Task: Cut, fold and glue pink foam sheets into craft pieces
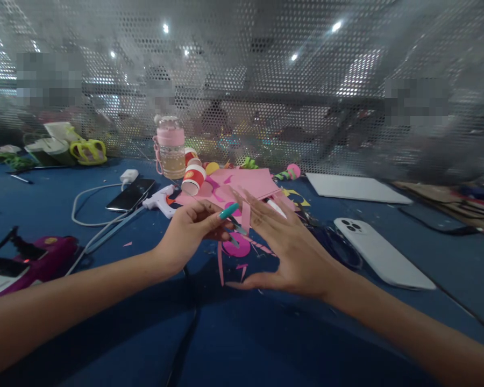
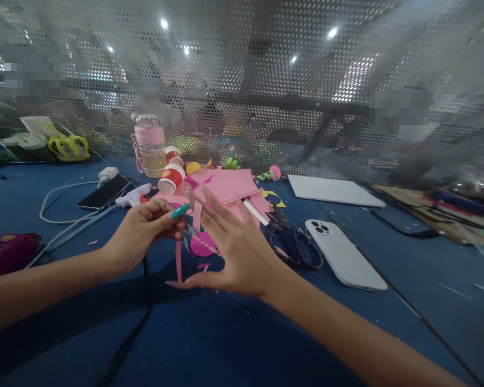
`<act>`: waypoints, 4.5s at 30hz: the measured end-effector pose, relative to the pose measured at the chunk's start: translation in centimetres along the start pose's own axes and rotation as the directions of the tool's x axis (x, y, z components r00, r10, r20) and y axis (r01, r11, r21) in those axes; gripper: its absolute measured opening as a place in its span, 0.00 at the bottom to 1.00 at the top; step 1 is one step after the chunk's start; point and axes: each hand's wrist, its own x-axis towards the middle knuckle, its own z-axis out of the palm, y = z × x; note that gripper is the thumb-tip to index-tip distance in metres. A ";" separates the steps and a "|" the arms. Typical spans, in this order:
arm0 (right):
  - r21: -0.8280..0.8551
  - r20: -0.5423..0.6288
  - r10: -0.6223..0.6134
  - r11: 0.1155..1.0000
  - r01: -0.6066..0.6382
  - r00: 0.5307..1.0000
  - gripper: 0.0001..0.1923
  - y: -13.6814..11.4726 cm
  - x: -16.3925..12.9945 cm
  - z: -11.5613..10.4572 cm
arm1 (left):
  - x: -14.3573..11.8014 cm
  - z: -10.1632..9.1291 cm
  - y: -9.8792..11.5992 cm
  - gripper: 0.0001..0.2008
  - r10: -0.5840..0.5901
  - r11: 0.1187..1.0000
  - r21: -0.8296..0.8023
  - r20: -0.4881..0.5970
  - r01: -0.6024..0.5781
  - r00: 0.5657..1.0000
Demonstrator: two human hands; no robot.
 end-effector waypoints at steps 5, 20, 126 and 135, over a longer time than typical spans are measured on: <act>0.264 -0.047 0.070 0.963 -0.055 0.996 0.26 -0.9 -0.1 0.5 | 0.0 0.1 -0.1 0.10 -0.013 1.000 0.007 -0.021 0.013 1.000; 0.492 -0.018 0.238 0.848 -0.198 0.971 0.23 -0.8 0.1 1.0 | 0.0 -0.3 -0.4 0.11 0.132 0.990 0.087 -0.281 -0.112 0.951; 0.492 -0.089 0.403 0.813 -0.312 0.911 0.13 -2.8 -0.7 -0.6 | -3.1 -0.4 1.3 0.05 0.741 -0.263 0.604 0.626 -0.753 0.243; 0.850 0.257 0.627 0.215 -0.481 0.735 0.17 -3.5 -0.5 0.1 | -2.2 -1.8 0.8 0.07 0.455 -0.744 0.246 0.867 -0.622 -0.201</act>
